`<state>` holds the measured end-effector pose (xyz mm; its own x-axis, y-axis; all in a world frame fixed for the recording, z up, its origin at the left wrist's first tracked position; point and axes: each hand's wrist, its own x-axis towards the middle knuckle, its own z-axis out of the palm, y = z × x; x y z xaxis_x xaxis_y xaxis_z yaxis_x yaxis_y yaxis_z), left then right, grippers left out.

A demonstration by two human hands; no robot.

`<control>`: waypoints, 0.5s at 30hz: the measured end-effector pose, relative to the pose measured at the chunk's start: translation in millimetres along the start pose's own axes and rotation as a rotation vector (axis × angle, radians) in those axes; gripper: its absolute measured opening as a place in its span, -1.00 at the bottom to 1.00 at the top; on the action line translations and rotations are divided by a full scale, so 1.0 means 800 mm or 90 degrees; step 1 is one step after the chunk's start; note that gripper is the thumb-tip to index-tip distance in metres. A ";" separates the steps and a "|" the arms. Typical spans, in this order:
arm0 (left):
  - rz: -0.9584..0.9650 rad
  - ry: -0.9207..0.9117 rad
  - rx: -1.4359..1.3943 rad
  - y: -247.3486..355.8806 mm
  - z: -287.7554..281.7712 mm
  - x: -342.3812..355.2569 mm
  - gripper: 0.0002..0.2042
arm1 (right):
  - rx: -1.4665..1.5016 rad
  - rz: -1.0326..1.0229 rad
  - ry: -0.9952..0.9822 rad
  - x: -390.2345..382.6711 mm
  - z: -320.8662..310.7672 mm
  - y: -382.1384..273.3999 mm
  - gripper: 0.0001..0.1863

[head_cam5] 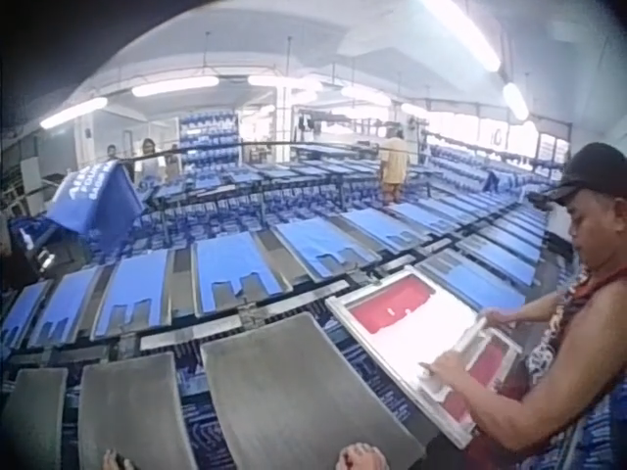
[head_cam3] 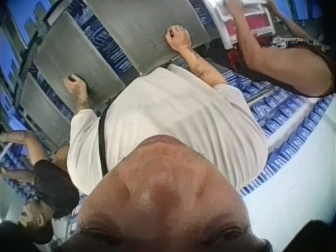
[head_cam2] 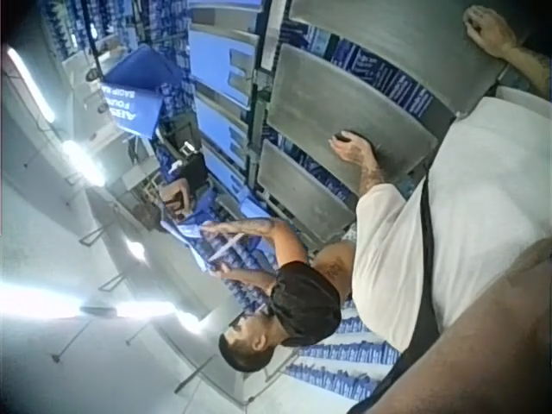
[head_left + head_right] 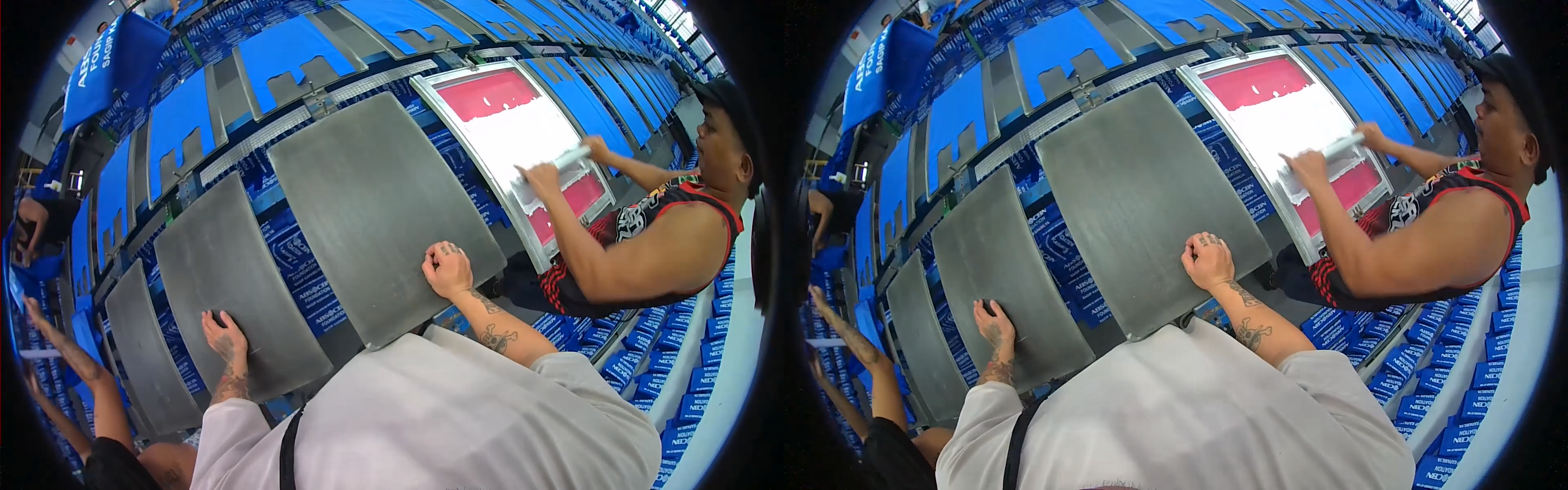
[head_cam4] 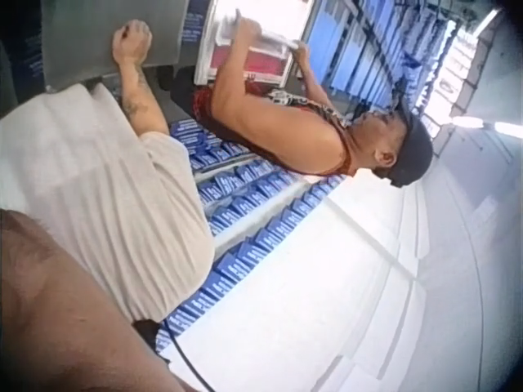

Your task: Placing blue shopping bags onto screen-printing pallets and checking the printed logos.

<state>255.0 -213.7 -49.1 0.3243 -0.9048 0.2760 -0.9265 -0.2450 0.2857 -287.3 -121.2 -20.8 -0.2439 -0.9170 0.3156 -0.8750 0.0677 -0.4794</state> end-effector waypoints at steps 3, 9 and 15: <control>0.001 0.000 -0.002 0.000 -0.001 0.001 -0.52 | -0.004 0.010 -0.007 0.001 0.000 -0.002 -0.92; 0.031 0.025 -0.006 0.000 -0.001 0.000 -0.53 | 0.010 0.006 -0.002 0.000 -0.003 -0.002 -0.92; 0.032 0.032 0.013 -0.004 0.002 0.001 -0.55 | -0.011 0.064 -0.090 0.001 -0.004 -0.003 -0.91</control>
<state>257.9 -214.3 -51.1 0.2866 -0.8976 0.3350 -0.9452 -0.2079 0.2518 -286.6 -120.9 -16.6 -0.2710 -0.9511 0.1483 -0.8564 0.1678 -0.4883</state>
